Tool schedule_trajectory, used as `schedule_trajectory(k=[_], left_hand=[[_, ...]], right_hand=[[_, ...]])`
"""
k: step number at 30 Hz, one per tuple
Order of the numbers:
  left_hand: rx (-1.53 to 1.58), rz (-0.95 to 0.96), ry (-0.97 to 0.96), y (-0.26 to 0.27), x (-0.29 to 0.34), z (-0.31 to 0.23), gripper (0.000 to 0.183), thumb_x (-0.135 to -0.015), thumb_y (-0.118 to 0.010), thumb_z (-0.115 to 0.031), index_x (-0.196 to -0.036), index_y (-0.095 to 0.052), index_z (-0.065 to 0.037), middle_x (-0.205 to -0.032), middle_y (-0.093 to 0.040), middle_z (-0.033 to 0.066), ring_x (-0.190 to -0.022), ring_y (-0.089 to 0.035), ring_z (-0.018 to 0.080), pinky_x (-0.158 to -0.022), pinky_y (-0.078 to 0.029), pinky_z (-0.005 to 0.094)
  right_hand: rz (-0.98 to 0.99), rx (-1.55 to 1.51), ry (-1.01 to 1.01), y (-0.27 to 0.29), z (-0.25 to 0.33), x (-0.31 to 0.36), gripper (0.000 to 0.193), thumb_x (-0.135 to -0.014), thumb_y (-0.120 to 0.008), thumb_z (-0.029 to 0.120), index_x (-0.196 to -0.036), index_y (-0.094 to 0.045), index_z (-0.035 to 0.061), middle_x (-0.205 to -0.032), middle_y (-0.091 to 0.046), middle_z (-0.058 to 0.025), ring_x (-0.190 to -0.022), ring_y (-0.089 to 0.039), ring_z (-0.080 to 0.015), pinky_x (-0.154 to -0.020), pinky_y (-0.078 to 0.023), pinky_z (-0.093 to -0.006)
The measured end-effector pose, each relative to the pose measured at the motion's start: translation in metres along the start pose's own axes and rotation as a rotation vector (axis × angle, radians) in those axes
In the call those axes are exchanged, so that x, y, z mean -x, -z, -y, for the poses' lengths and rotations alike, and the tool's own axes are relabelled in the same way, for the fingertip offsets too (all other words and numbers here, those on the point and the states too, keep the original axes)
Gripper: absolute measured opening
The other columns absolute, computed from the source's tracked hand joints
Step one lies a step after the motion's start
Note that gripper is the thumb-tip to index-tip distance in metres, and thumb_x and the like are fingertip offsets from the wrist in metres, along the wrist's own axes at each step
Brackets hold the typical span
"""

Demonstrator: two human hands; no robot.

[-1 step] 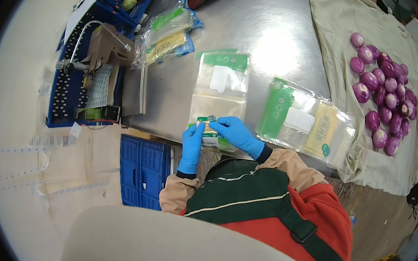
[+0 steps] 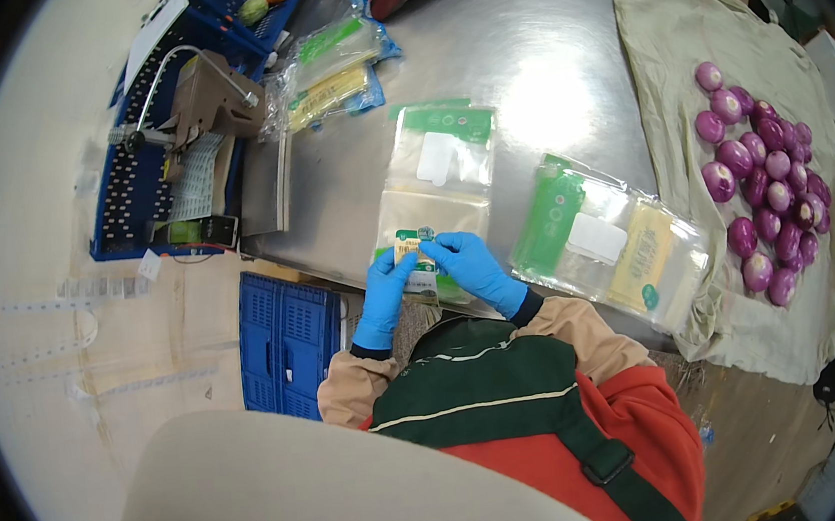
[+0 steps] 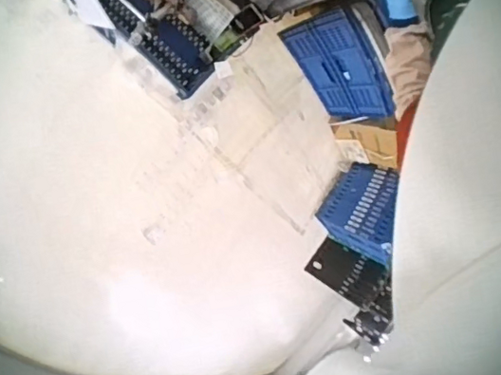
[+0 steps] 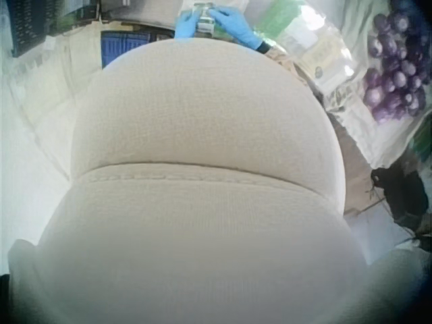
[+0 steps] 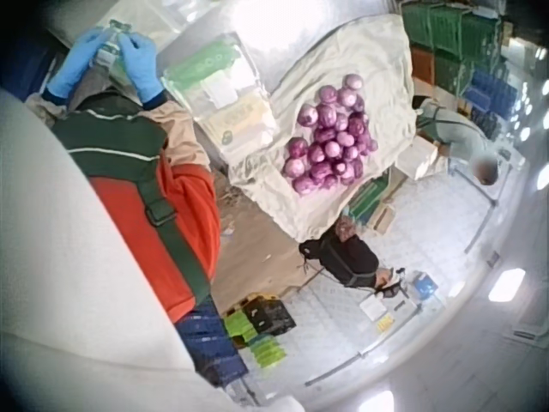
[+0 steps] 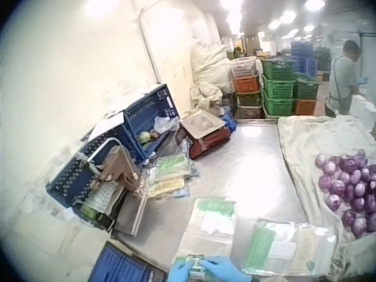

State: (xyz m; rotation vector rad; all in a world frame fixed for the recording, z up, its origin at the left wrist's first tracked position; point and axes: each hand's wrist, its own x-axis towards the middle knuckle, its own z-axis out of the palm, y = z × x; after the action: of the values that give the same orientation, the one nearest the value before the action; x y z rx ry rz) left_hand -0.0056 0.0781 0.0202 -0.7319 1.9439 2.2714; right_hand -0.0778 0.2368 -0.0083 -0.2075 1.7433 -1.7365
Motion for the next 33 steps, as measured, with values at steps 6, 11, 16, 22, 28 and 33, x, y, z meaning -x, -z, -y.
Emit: schedule_trajectory(k=[6,11,16,22,28,33], left_hand=[[0.102,0.081,0.162,0.031,-0.03,0.064,0.027,-0.09,-0.062,-0.01,-0.114,-0.063,0.003,-0.101,-0.068,0.0099,-0.083,-0.066,0.0153,-0.072,-0.056,0.0296],[0.155,0.077,0.312,0.017,-0.068,0.03,0.027,-0.09,-0.064,-0.017,-0.107,-0.063,0.005,-0.091,-0.068,0.0125,-0.069,-0.067,0.0191,-0.055,-0.057,0.0323],[0.138,0.257,0.371,0.026,-0.082,0.03,0.036,-0.09,-0.066,-0.023,-0.113,-0.061,0.003,-0.096,-0.068,0.0119,-0.079,-0.068,0.0189,-0.066,-0.057,0.0338],[0.044,0.43,0.468,0.079,-0.007,0.012,0.04,-0.09,-0.066,-0.021,-0.122,-0.057,0.002,-0.109,-0.066,0.0104,-0.094,-0.066,0.0181,-0.083,-0.054,0.0317],[0.277,0.1,0.148,0.091,0.019,0.026,0.03,-0.093,-0.06,-0.01,-0.121,-0.059,0.001,-0.111,-0.066,0.0103,-0.098,-0.064,0.0165,-0.085,-0.052,0.0298],[0.225,0.096,0.177,0.091,0.013,0.033,0.03,-0.092,-0.058,-0.006,-0.122,-0.058,0.002,-0.112,-0.065,0.0098,-0.099,-0.063,0.0161,-0.088,-0.052,0.0296]], right_hand=[[-0.184,0.125,-0.003,0.033,-0.017,0.002,0.029,-0.093,-0.062,0.028,-0.102,-0.068,0.0011,-0.083,-0.066,-0.0082,-0.075,-0.06,-0.0133,-0.071,-0.049,-0.0278],[-0.344,0.24,0.404,0.03,-0.004,-0.029,0.025,-0.096,-0.054,0.011,-0.118,-0.06,0.003,-0.108,-0.066,-0.0136,-0.094,-0.065,-0.0212,-0.083,-0.051,-0.034],[-0.031,0.792,0.244,0.013,0.011,-0.07,0.028,-0.094,-0.053,0.011,-0.121,-0.054,0.0045,-0.112,-0.064,-0.0191,-0.103,-0.063,-0.0339,-0.088,-0.05,-0.0392],[0.372,1.003,0.438,0.036,0.002,-0.052,0.05,-0.069,-0.082,0.027,-0.108,-0.055,0.0099,-0.156,-0.019,-0.0176,-0.126,-0.04,-0.0449,-0.104,-0.04,-0.0449],[0.339,0.898,0.482,0.041,-0.026,-0.059,0.031,-0.078,-0.074,0.015,-0.106,-0.062,0.0099,-0.155,-0.025,-0.0165,-0.123,-0.047,-0.0381,-0.1,-0.043,-0.0404],[0.335,0.68,0.352,0.042,-0.023,-0.06,0.021,-0.082,-0.069,0.021,-0.09,-0.068,0.0018,-0.151,-0.032,-0.0194,-0.117,-0.05,-0.0407,-0.1,-0.042,-0.0401]])
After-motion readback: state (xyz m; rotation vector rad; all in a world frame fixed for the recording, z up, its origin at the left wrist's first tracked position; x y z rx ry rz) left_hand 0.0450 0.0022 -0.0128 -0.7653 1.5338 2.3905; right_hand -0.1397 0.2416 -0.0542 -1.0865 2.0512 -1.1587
